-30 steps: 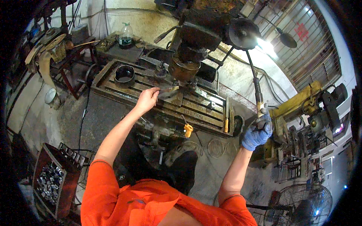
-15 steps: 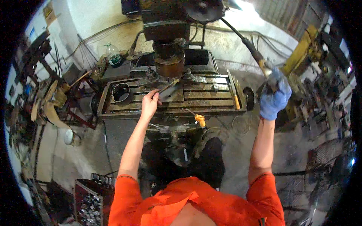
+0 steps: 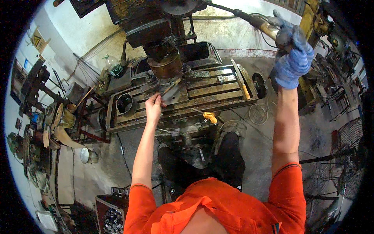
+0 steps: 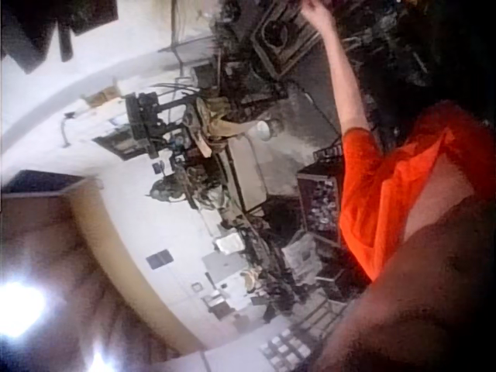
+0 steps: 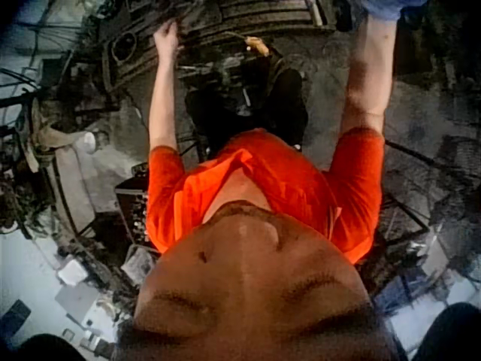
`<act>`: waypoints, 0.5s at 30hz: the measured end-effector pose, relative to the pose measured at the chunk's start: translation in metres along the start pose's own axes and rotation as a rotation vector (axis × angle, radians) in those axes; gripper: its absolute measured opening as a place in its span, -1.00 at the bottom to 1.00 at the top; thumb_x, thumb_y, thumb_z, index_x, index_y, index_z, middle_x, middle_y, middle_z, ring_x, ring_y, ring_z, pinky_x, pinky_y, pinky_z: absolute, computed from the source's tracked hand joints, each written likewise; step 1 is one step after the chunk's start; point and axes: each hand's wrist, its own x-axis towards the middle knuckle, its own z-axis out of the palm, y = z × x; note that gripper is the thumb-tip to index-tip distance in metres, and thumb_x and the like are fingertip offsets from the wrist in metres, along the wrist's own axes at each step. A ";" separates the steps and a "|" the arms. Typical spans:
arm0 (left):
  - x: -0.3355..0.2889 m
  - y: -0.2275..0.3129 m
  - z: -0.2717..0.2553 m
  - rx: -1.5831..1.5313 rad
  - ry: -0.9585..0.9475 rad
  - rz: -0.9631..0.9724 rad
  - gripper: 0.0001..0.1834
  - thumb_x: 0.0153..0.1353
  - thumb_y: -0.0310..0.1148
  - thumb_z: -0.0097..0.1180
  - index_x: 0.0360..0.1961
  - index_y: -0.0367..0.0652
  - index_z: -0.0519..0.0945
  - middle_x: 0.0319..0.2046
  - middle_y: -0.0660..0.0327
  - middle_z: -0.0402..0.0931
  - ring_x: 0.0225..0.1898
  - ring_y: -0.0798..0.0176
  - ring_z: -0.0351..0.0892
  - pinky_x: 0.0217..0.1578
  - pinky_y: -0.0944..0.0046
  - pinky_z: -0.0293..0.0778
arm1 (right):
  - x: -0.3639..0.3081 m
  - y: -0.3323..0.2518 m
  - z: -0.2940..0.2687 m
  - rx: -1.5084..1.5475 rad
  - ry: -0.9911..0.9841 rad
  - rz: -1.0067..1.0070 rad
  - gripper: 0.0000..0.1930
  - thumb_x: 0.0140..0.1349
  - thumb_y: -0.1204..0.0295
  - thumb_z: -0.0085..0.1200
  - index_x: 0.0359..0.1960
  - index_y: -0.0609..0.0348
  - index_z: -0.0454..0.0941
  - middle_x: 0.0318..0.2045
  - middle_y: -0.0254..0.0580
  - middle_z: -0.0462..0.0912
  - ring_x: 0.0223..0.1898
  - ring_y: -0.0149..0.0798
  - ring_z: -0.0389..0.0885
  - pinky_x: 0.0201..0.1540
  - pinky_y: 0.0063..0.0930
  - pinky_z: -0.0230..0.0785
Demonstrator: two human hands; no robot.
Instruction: The person operates a milling machine by picking up small metal parts from a bin, placing them into a fixture on the machine table, and tightening them with a hand tool. The person then uses a manual lever to move the worktable and applies an air hose to clear debris after each cycle.
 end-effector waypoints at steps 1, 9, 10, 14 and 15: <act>0.001 0.001 0.001 0.024 0.008 0.006 -0.67 0.20 -0.41 -0.07 -0.09 -0.45 0.43 -0.52 0.18 0.49 -0.59 0.35 0.51 -0.53 0.38 0.40 | 0.004 0.003 -0.001 -0.175 0.085 -0.037 -0.75 0.08 0.43 -0.09 -0.33 0.36 0.54 -0.36 -0.16 0.60 -0.35 -0.40 0.52 -0.24 -0.55 0.37; 0.020 -0.003 0.013 0.070 0.051 0.103 -0.67 0.21 -0.37 -0.08 -0.09 -0.42 0.46 -0.56 0.18 0.48 -0.64 0.43 0.43 -0.59 0.35 0.35 | 0.062 -0.007 -0.011 -1.274 -0.043 -0.691 -0.72 0.11 0.51 -0.12 -0.14 0.30 0.48 -0.26 -0.14 0.57 -0.28 -0.30 0.54 -0.20 -0.44 0.38; 0.023 -0.006 0.014 0.113 0.086 0.080 -0.68 0.20 -0.38 -0.08 -0.11 -0.41 0.47 -0.55 0.15 0.50 -0.62 0.39 0.45 -0.56 0.33 0.36 | 0.074 -0.005 -0.008 -1.217 -0.023 -0.719 -0.68 0.19 0.36 -0.14 -0.08 0.25 0.45 -0.28 -0.14 0.55 -0.29 -0.28 0.53 -0.23 -0.45 0.37; 0.030 -0.013 0.019 0.339 0.240 0.182 -0.72 0.16 -0.39 -0.05 -0.18 -0.38 0.52 -0.49 0.01 0.55 -0.51 0.19 0.55 -0.45 0.24 0.41 | 0.114 0.003 0.012 -0.024 -0.262 -0.361 -0.69 0.27 0.30 -0.14 -0.06 0.24 0.45 -0.45 -0.31 0.56 -0.45 -0.48 0.46 -0.40 -0.65 0.28; 0.031 -0.013 0.019 0.411 0.277 0.189 -0.73 0.15 -0.39 -0.04 -0.21 -0.37 0.53 -0.47 -0.03 0.56 -0.48 0.13 0.57 -0.42 0.22 0.42 | 0.125 0.002 0.014 -0.095 -0.233 -0.340 -0.69 0.26 0.31 -0.12 -0.08 0.24 0.47 -0.46 -0.33 0.55 -0.47 -0.50 0.45 -0.42 -0.65 0.28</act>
